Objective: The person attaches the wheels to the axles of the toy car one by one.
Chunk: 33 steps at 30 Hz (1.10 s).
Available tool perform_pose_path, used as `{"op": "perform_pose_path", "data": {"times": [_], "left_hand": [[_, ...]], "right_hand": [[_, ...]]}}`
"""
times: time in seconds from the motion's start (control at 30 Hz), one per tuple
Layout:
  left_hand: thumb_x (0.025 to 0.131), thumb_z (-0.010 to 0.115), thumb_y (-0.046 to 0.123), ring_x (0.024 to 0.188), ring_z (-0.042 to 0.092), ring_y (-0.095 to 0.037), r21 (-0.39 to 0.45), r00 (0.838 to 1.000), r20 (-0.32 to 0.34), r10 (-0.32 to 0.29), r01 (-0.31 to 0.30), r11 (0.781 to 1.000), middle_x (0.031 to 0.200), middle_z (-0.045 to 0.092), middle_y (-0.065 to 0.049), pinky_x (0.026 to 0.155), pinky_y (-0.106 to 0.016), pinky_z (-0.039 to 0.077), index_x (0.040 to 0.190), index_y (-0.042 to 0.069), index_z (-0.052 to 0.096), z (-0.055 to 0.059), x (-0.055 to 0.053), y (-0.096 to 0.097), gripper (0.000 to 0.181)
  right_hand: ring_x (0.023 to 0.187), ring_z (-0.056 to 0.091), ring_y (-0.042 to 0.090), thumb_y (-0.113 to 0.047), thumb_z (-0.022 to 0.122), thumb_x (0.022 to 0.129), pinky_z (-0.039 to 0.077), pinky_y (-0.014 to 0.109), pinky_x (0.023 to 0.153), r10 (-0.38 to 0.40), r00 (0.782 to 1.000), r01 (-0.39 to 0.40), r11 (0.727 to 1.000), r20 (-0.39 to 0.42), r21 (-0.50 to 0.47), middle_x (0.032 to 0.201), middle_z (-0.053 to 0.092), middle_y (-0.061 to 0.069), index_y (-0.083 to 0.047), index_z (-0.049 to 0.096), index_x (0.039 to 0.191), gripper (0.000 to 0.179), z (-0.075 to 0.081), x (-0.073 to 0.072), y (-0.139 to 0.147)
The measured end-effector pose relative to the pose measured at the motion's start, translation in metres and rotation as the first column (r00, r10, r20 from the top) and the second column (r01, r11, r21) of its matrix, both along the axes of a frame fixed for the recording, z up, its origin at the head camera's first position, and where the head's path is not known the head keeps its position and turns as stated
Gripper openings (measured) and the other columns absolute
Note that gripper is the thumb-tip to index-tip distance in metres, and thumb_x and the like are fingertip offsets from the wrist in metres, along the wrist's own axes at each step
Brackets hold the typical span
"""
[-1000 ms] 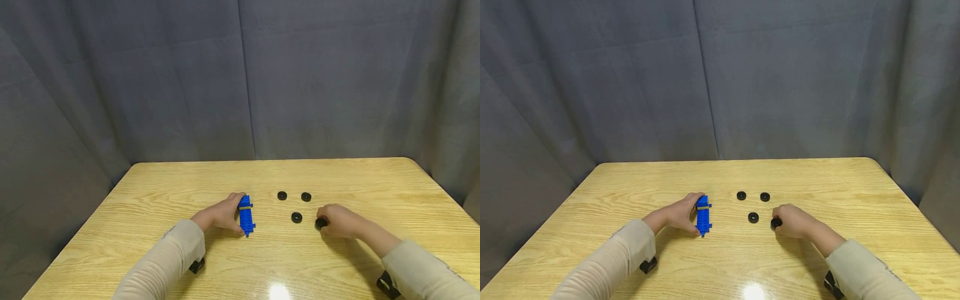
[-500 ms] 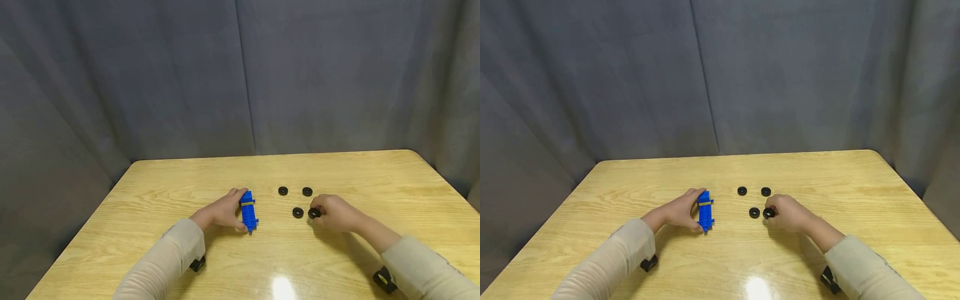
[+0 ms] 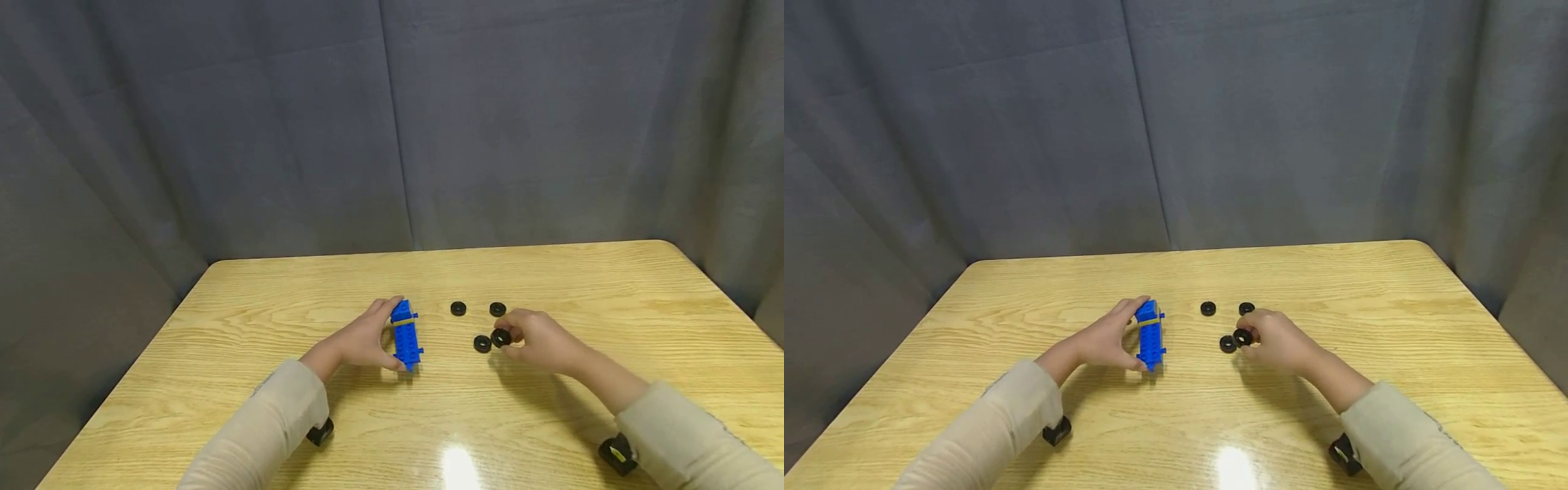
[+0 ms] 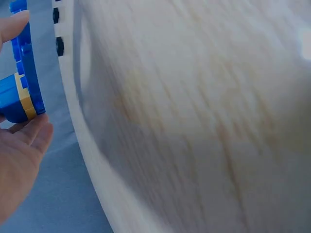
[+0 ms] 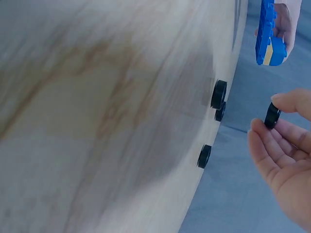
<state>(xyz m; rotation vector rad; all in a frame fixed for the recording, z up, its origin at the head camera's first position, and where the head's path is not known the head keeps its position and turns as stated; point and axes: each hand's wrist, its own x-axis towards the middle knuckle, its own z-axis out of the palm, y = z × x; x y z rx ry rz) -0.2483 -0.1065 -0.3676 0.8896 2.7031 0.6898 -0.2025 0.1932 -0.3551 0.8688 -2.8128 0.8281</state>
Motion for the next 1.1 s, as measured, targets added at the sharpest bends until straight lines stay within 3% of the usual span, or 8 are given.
{"op": "perform_pose_path", "data": {"times": [0.53,0.73,1.1], "left_hand": [[0.061,0.076,0.037,0.119,0.030,-0.023,0.084,1.000,-0.011,-0.019,0.020,0.996,0.134,0.021,-0.006,0.090,-0.042,0.033,0.139,0.027,0.005,0.006,0.010,0.000,0.106],[0.060,0.076,0.036,0.119,0.030,-0.022,0.104,0.999,-0.030,-0.023,0.026,0.994,0.134,0.022,-0.005,0.090,-0.042,0.033,0.139,0.027,0.006,0.010,0.013,0.002,0.106],[0.061,0.077,0.033,0.115,0.035,-0.025,0.140,0.998,-0.043,-0.055,0.060,0.988,0.132,0.024,-0.005,0.088,-0.038,0.035,0.139,0.025,0.007,0.016,0.017,0.006,0.105]], "right_hand": [[0.076,0.055,0.016,-0.002,0.066,0.070,0.046,0.032,0.064,0.014,0.999,-0.016,1.000,-0.047,-0.027,0.094,0.057,0.009,0.002,0.057,0.101,0.032,0.005,0.006,-0.012],[0.075,0.055,0.017,-0.002,0.068,0.070,0.046,0.034,0.065,0.043,0.995,-0.049,0.996,-0.091,-0.068,0.089,0.056,0.003,-0.001,0.059,0.099,0.030,0.006,0.009,-0.015],[0.070,0.055,0.016,-0.004,0.069,0.069,0.046,0.033,0.061,0.011,0.993,-0.029,0.989,-0.121,-0.147,0.077,0.054,-0.005,-0.003,0.059,0.099,0.032,0.008,0.013,-0.022]]}}
